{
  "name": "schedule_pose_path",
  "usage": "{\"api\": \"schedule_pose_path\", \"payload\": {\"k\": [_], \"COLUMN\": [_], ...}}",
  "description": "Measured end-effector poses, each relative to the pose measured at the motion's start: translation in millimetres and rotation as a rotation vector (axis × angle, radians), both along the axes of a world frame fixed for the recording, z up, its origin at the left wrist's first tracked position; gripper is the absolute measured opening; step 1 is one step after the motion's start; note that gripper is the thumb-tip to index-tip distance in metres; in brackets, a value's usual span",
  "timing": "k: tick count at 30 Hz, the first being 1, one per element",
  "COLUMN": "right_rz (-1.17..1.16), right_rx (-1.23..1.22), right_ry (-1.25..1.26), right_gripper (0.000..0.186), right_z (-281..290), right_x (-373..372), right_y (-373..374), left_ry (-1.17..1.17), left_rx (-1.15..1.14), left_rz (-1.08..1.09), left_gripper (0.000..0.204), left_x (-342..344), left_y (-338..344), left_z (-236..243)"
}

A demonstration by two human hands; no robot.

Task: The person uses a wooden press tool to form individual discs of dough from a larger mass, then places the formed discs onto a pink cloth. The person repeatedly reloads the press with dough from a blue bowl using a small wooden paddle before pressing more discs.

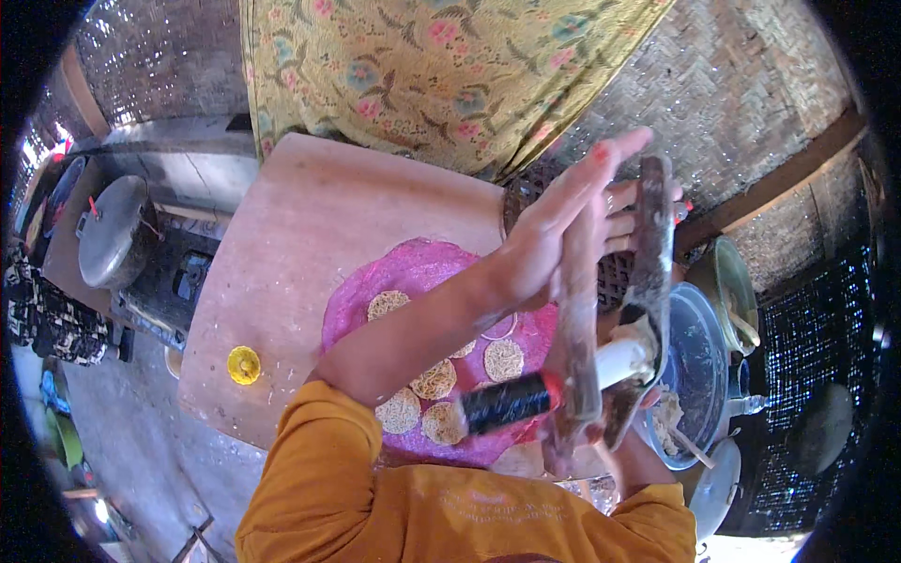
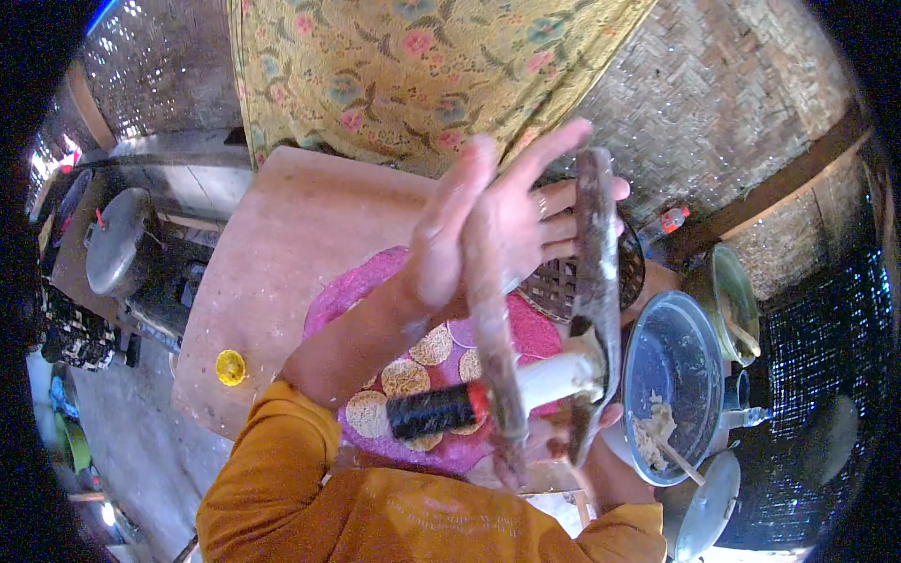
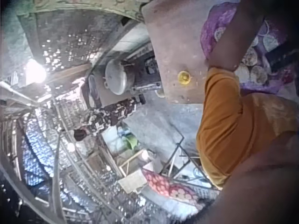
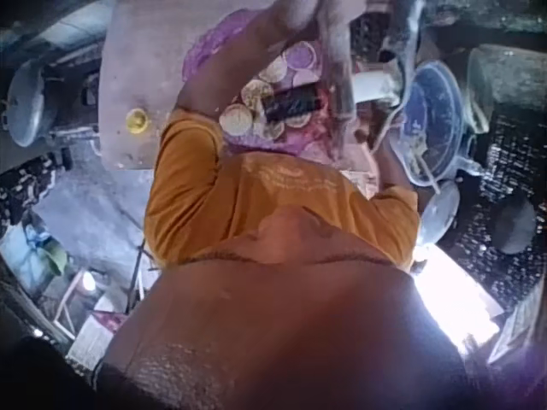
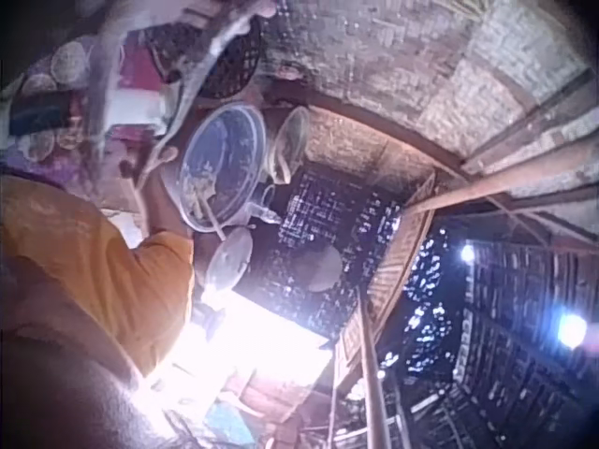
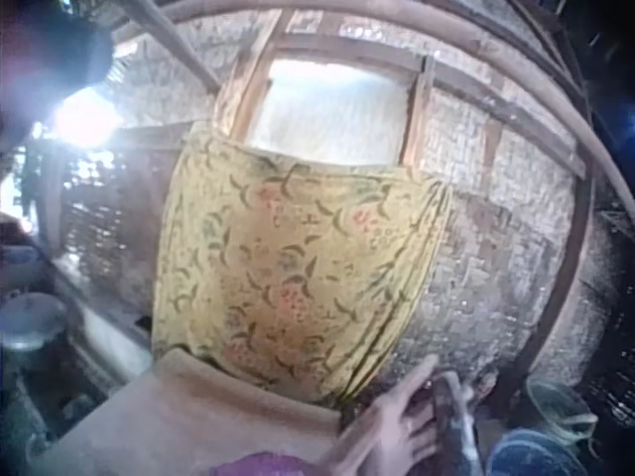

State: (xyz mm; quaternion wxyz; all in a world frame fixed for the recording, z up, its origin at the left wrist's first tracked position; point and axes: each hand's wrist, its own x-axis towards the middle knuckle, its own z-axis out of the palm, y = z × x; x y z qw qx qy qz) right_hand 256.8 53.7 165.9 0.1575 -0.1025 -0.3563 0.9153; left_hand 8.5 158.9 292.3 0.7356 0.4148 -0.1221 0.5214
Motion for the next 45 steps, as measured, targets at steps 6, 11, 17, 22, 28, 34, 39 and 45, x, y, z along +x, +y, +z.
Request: {"api": "schedule_pose_path", "payload": {"k": [6, 11, 17, 22, 28, 34, 39, 45], "right_rz": [-0.086, -0.168, -0.128, -0.324, -0.416, -0.401, -0.414, -0.491], "right_rx": [0.005, -0.208, -0.164, -0.072, 0.001, -0.068, -0.112, 0.095], "right_ry": [-0.216, -0.457, -0.646, -0.832, -1.002, -1.093, -1.017, -0.973], "right_gripper": [0.123, 0.096, 0.085, 0.064, 0.045, 0.049, 0.049, 0.051], "right_z": [3.9, 1.7, -18.1, -24.4, 3.3, 3.0, -11.4, -16.0], "right_x": [30.8, 25.2, 20.7, 12.8, 3.0, 19.9, 15.3, -13.3], "right_y": [64.3, 108.6, 120.4, 116.4, 111.4, 95.2, 78.3, 87.4], "left_ry": [-0.047, -0.280, -0.437, -0.486, -0.585, -0.599, -0.529, -0.377], "left_rx": [-0.305, -0.472, -0.599, -0.581, -0.568, -0.674, -0.727, -0.696], "left_rz": [-0.250, -0.307, -0.182, -0.199, -0.254, -0.229, -0.176, -0.152], "left_gripper": [0.049, 0.054, 0.060, 0.052, 0.048, 0.048, 0.053, 0.057], "left_x": [24.3, 32.1, 25.7, 20.4, 42.2, 60.9, 48.1, 23.4], "left_y": [120.7, 176.8, 170.6, 174.2, 175.5, 153.6, 139.5, 159.4], "left_z": [-61.1, -187.1, -253.2, -254.1, -256.7, -269.0, -276.4, -259.8]}}
